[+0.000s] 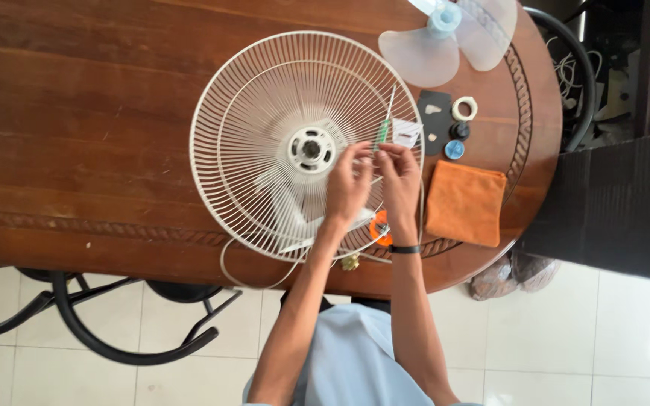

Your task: The person disassembles a white electric fan on a wooden table. They use a screwdriver to remove screws from the base, then detach the fan blades and front grille by hand, placing the parts on the table.

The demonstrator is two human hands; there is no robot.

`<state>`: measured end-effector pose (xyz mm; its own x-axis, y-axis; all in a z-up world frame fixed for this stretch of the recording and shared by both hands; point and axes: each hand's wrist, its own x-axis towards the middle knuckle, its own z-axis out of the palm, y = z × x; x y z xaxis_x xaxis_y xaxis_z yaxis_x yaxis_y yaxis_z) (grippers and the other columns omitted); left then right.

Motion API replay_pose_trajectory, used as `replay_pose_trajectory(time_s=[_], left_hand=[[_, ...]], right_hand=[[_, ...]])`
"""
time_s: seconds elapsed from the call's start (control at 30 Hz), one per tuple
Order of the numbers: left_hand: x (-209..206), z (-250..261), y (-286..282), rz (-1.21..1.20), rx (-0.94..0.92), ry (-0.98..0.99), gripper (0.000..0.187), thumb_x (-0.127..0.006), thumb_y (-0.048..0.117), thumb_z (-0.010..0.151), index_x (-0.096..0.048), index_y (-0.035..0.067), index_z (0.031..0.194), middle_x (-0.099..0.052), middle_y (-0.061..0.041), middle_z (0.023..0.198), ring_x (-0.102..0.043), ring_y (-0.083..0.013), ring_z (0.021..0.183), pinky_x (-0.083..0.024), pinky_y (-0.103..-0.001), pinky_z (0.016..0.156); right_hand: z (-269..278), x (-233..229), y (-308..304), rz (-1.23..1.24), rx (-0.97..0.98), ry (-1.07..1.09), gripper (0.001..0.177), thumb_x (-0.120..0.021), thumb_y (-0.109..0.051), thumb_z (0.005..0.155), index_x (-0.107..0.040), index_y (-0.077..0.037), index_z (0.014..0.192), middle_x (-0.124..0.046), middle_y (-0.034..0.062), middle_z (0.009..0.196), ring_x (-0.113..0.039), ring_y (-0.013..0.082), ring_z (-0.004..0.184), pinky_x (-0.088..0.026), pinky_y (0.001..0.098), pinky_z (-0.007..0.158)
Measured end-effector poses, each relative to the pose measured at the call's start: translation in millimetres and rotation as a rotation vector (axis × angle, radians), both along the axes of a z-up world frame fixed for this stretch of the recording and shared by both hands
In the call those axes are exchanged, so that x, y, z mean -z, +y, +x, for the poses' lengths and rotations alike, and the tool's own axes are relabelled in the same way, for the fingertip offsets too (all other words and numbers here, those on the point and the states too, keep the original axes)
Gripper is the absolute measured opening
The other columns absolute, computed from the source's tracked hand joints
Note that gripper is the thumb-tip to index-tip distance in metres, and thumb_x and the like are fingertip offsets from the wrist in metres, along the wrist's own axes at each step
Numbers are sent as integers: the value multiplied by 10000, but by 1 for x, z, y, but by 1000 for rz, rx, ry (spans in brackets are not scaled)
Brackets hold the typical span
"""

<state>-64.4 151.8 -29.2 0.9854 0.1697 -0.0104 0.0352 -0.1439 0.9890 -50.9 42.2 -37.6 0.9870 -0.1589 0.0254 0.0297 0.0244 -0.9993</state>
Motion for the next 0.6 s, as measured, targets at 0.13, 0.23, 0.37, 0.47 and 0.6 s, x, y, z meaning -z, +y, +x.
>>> replay_pose_trajectory(time_s=[0.13,0.23,0.37,0.47,0.6], left_hand=[[32,-33,74,51,-115,-59,319,-543,160,988,-623,78,1285,-711,-110,1197,-708,-199,1037,-612,-340,844],[50,-41,124,281,-186,-66,241,-542,180,1061,-667,96,1248,-734,-98,1228,-694,-226,1145,-548,-398,1030],[56,-60,173,683,-292,-75,351,-646,213,977,-597,116,1311,-573,-150,1400,-538,-289,1348,-440,-528,1161],[55,-62,194,1032,-484,-99,601,-752,258,881,-461,115,1386,-421,-234,1502,-360,-382,1432,-306,-680,1145],[61,-72,222,847,-522,83,850,-753,214,862,-244,34,1518,-320,-345,1554,-311,-433,1427,-279,-699,1090]], right_hand=[[-36,-1,25,-377,55,36,159,-671,-118,975,-699,-27,1102,-722,49,1008,-683,108,899,-545,253,758],[-54,3,21,-666,168,-77,194,-731,-91,960,-702,-36,1144,-622,114,1060,-626,200,907,-533,312,850],[-74,23,9,-1136,440,-288,593,-843,-103,823,-526,-27,1318,-561,198,1184,-554,404,1134,-424,471,998],[-81,45,-2,-959,458,-165,762,-839,-143,834,-373,11,1417,-539,266,1257,-566,419,1164,-423,508,1018],[-86,71,-6,-212,344,347,608,-693,-181,937,-338,-32,1408,-588,203,1269,-648,272,1121,-560,475,899]])
